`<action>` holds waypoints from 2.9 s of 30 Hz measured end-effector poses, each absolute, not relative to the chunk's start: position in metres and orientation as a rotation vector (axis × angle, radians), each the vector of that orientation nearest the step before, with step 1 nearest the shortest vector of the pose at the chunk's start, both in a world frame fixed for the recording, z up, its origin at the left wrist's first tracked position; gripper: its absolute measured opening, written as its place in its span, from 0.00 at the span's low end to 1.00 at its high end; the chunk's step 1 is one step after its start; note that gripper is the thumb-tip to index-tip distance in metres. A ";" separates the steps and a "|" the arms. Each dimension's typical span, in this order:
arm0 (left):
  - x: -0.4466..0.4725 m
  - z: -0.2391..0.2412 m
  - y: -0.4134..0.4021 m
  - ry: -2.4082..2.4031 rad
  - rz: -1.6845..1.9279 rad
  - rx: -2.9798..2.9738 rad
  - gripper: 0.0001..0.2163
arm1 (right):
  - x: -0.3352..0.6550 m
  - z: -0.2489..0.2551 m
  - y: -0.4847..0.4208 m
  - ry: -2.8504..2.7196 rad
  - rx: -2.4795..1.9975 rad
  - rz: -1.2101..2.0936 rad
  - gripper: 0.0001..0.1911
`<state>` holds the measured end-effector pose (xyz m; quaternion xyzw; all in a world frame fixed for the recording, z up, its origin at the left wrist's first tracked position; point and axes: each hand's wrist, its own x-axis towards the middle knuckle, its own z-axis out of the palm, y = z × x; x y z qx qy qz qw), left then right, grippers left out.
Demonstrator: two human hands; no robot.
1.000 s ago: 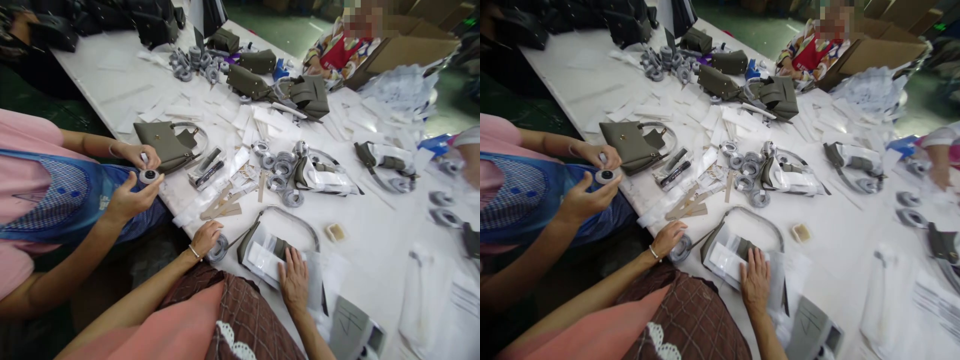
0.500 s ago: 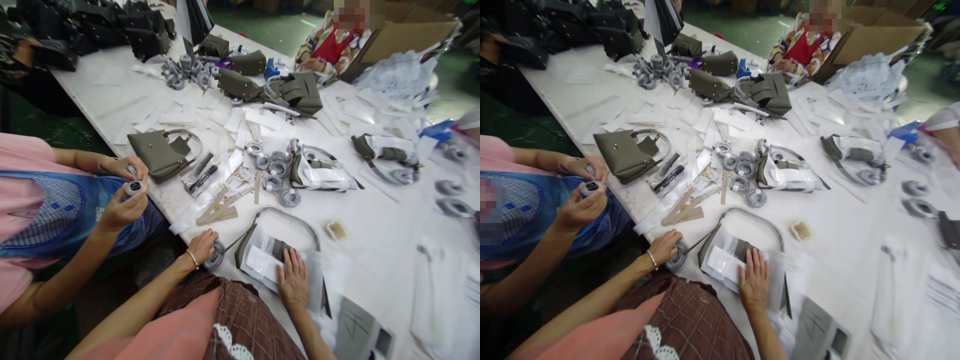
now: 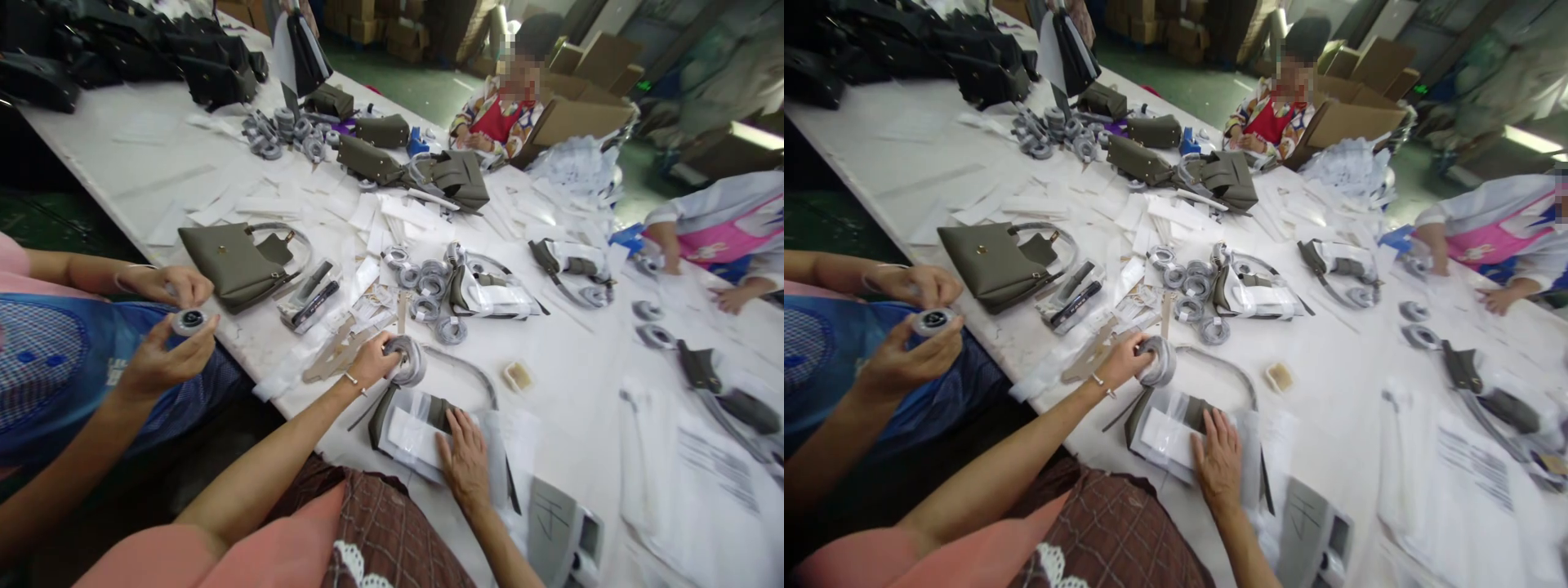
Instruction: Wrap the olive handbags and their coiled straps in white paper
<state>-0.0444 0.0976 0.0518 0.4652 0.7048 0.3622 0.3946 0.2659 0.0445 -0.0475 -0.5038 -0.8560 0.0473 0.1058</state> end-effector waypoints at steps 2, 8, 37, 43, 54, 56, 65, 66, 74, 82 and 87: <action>-0.026 0.049 0.110 1.716 0.861 1.199 0.12 | 0.267 -0.042 0.059 -2.473 -1.557 0.184 0.28; 0.002 0.033 0.133 1.709 0.566 1.457 0.14 | 0.255 -0.033 0.085 -2.554 -1.796 0.421 0.26; 0.049 -0.040 0.155 1.631 0.192 2.009 0.10 | 0.229 -0.018 0.149 -2.856 -1.641 0.211 0.12; 0.041 -0.042 0.155 1.693 0.211 1.928 0.10 | 0.212 -0.028 0.143 -2.811 -1.620 0.129 0.19; 0.027 -0.040 0.147 1.765 0.372 1.801 0.05 | 0.212 -0.040 0.168 -2.923 -1.608 0.253 0.11; 0.012 -0.038 0.151 1.879 0.421 1.698 0.06 | 0.211 -0.041 0.169 -2.896 -1.641 0.253 0.10; -0.017 -0.032 0.180 2.196 0.501 1.237 0.23 | 0.207 -0.051 0.162 -2.763 -1.663 0.252 0.11; -0.017 -0.031 0.182 2.198 0.510 1.214 0.22 | 0.207 -0.053 0.162 -2.742 -1.657 0.264 0.13; -0.027 -0.028 0.182 2.130 0.710 1.110 0.10 | 0.214 -0.051 0.155 -2.374 -1.581 0.480 0.24; -0.041 -0.030 0.151 1.753 0.919 0.917 0.08 | 0.221 -0.033 0.133 -1.841 -1.606 1.153 0.20; -0.018 -0.029 0.115 1.391 0.844 0.904 0.18 | 0.209 -0.033 0.114 -1.528 -1.495 1.550 0.31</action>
